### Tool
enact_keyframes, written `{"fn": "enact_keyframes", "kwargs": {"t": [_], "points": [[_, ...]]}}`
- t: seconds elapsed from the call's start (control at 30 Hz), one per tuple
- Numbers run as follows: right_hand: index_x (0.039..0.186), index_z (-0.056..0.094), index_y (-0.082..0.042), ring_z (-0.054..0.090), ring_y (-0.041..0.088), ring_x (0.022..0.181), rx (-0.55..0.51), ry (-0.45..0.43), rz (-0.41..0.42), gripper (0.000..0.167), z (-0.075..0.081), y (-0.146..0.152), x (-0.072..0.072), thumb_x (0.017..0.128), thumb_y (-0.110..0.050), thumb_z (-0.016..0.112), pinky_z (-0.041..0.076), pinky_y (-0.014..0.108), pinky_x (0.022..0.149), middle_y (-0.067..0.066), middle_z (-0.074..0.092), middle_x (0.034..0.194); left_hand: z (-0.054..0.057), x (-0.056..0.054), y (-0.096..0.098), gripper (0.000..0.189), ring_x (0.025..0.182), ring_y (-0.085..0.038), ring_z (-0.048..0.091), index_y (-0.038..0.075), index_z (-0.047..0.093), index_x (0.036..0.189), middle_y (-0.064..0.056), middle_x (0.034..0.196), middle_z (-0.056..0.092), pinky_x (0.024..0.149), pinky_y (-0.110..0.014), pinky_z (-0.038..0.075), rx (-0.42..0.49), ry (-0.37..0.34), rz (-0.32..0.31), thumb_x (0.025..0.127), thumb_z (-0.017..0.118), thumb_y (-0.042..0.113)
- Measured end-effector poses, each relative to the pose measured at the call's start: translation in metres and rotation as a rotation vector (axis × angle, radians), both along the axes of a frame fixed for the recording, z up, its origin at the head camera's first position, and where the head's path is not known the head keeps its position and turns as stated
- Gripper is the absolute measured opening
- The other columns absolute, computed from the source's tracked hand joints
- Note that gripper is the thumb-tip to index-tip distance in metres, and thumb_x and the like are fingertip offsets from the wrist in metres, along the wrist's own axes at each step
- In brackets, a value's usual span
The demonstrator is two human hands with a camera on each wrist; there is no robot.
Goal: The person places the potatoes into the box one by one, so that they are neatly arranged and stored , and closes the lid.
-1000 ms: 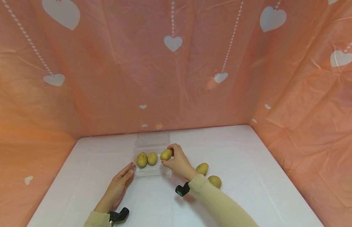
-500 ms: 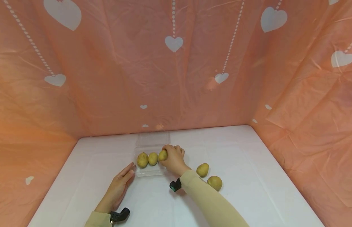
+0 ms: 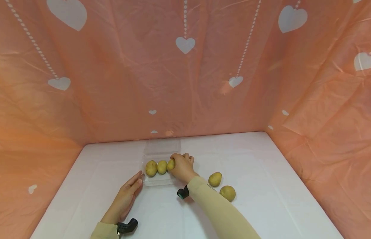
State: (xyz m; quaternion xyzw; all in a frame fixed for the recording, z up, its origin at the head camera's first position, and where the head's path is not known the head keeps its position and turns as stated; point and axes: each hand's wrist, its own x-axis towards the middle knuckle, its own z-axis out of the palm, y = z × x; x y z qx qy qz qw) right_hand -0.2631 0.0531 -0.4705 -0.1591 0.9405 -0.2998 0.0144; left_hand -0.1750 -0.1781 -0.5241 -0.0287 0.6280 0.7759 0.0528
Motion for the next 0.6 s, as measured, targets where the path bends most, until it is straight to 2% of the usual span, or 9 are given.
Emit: {"fn": "enact_keyframes", "kwargs": {"t": [0.37, 0.47, 0.6], "points": [[0.121, 0.063, -0.008, 0.045, 0.032, 0.113, 0.04, 0.064, -0.005, 0.05, -0.001, 0.001, 0.002, 0.076, -0.019, 0.081, 0.025, 0.05, 0.101, 0.005, 0.063, 0.12, 0.001, -0.001, 0.001, 0.055, 0.142, -0.021, 0.022, 0.001, 0.032, 0.149, -0.013, 0.156, 0.026, 0.111, -0.026, 0.031, -0.006, -0.006, 0.003, 0.101, 0.053, 0.018], [0.121, 0.063, -0.008, 0.044, 0.033, 0.116, 0.006, 0.064, -0.015, 0.049, 0.0, 0.003, 0.003, 0.078, -0.022, 0.081, 0.025, 0.05, 0.104, 0.006, 0.063, 0.121, 0.0, -0.001, 0.001, 0.055, 0.142, -0.022, 0.022, 0.001, 0.033, 0.149, -0.014, 0.156, 0.027, 0.111, -0.028, 0.031, -0.008, -0.01, 0.012, 0.1, 0.053, 0.018], [0.123, 0.062, -0.008, 0.045, 0.033, 0.122, -0.089, 0.024, 0.0, 0.047, 0.007, 0.013, 0.01, 0.082, -0.025, 0.077, 0.032, 0.048, 0.107, 0.009, 0.06, 0.125, 0.0, 0.0, 0.001, 0.057, 0.142, -0.024, 0.022, 0.001, 0.033, 0.149, -0.014, 0.155, 0.027, 0.111, -0.029, 0.03, -0.017, -0.008, 0.014, 0.1, 0.054, 0.02]]}}
